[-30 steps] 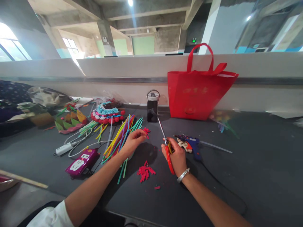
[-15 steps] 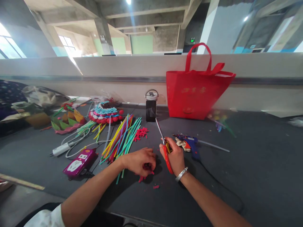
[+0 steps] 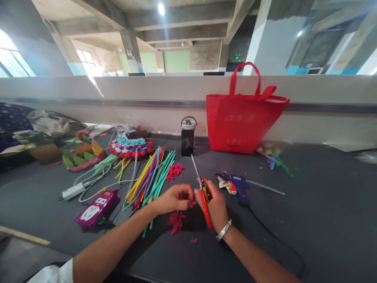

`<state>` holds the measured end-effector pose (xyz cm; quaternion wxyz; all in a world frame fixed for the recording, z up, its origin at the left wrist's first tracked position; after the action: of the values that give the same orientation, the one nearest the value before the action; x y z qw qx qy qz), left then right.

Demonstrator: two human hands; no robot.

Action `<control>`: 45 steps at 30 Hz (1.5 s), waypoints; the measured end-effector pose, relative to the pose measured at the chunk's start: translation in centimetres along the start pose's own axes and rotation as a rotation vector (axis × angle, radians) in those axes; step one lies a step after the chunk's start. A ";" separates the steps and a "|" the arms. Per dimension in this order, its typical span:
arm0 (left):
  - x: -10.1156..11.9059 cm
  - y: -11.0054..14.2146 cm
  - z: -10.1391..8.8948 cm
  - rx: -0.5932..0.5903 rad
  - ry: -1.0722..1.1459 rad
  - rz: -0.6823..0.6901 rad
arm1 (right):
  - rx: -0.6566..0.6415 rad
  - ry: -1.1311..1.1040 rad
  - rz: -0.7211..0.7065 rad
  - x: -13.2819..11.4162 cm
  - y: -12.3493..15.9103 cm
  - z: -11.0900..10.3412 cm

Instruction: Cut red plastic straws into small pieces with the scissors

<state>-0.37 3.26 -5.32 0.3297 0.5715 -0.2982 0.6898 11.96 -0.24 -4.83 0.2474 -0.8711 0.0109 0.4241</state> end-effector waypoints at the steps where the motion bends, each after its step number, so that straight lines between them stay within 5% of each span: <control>1: 0.0 -0.1 -0.3 0.043 0.076 0.003 | -0.007 -0.031 -0.001 -0.1 0.1 0.1; 14: 0.6 -0.3 -1.7 0.240 0.177 0.070 | -0.058 -0.132 -0.062 -1.0 0.5 0.9; 25: 0.8 -0.2 -1.3 0.261 0.194 0.068 | -0.048 -0.126 0.014 -0.9 0.2 0.5; 30: 0.5 -0.3 -1.2 0.220 0.199 0.036 | 0.060 -0.192 0.055 -0.4 -0.3 -0.5; 37: -0.5 -0.2 -0.9 0.153 0.036 -0.024 | 0.060 -0.295 0.125 0.8 -1.2 -1.1; 45: 2.7 0.2 -1.9 0.317 -0.282 0.210 | 0.059 -0.054 -0.109 -1.3 -0.5 -0.5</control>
<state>-2.03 4.92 -2.96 0.1173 0.6728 -0.2870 0.6717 11.59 -0.23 -3.43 0.2958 -0.8509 -0.0306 0.4330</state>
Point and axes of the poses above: each hand's wrist, its own y-axis away from the middle knuckle, its own z-axis out of the palm, x = y × z, the point moved 8 cm from there along -y, towards the middle knuckle, and after that the axes turned 12 degrees about y, right-handed, at the moved point
